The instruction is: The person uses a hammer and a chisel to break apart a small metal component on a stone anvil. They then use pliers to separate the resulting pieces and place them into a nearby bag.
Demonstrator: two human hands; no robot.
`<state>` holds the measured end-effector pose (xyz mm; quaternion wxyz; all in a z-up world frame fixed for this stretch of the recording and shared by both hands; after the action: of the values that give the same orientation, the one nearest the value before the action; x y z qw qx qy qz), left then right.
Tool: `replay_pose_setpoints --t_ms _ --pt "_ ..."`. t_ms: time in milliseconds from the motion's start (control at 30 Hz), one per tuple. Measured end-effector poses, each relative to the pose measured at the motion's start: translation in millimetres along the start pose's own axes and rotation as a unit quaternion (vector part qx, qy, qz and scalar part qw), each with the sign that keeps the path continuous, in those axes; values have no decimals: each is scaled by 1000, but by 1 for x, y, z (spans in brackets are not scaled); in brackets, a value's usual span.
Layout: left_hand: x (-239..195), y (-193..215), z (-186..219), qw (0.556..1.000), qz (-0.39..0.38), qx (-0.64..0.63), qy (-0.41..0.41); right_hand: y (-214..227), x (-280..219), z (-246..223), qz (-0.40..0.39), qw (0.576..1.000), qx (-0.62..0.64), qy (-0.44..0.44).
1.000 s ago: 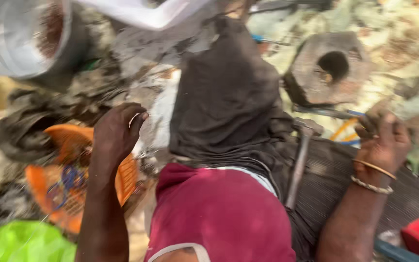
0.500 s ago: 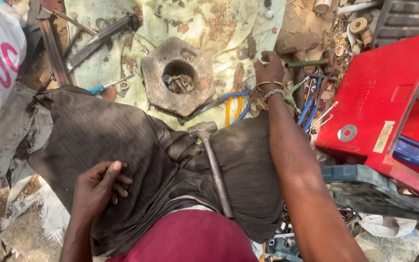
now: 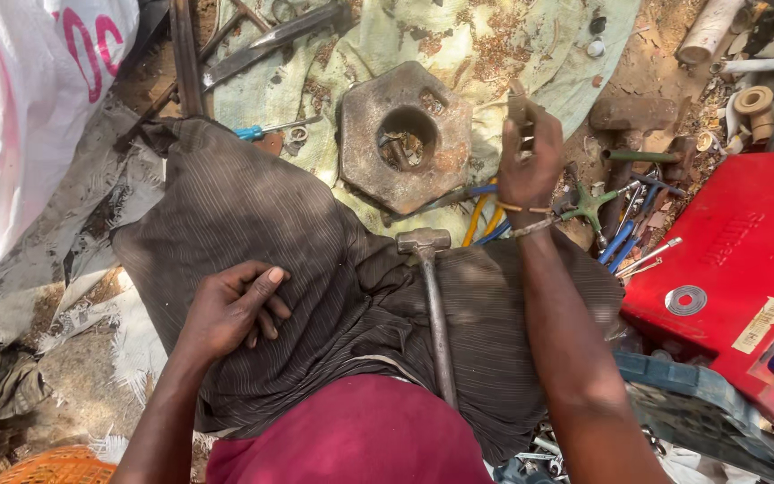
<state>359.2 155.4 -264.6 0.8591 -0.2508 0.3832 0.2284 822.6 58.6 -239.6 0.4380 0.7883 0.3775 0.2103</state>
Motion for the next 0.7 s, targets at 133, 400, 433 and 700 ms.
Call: replay_pose_setpoints --t_ms 133,400,433,700 --pt "-9 -7 9 1000 -8 -4 -27 -53 -79 -107 -28 971 -96 217" --pt "-22 -40 74 913 85 303 -259 -61 -98 -107 -110 981 -98 126" --pt "-10 -48 93 887 103 330 -306 -56 -99 -100 -145 982 -96 72" --pt "137 -96 118 788 81 523 -315 -25 -247 -126 -411 871 -259 -78"
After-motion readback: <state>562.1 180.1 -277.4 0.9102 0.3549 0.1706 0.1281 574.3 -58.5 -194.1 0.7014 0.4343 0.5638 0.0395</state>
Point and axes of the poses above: each hand's wrist, its own x-axis towards the middle knuckle, its own y-axis out of the back of the hand, z = x × y, the point moved 9 cm from there along x, towards the middle knuckle, and after that the axes turned 14 degrees about -z, right-handed, at the moved point
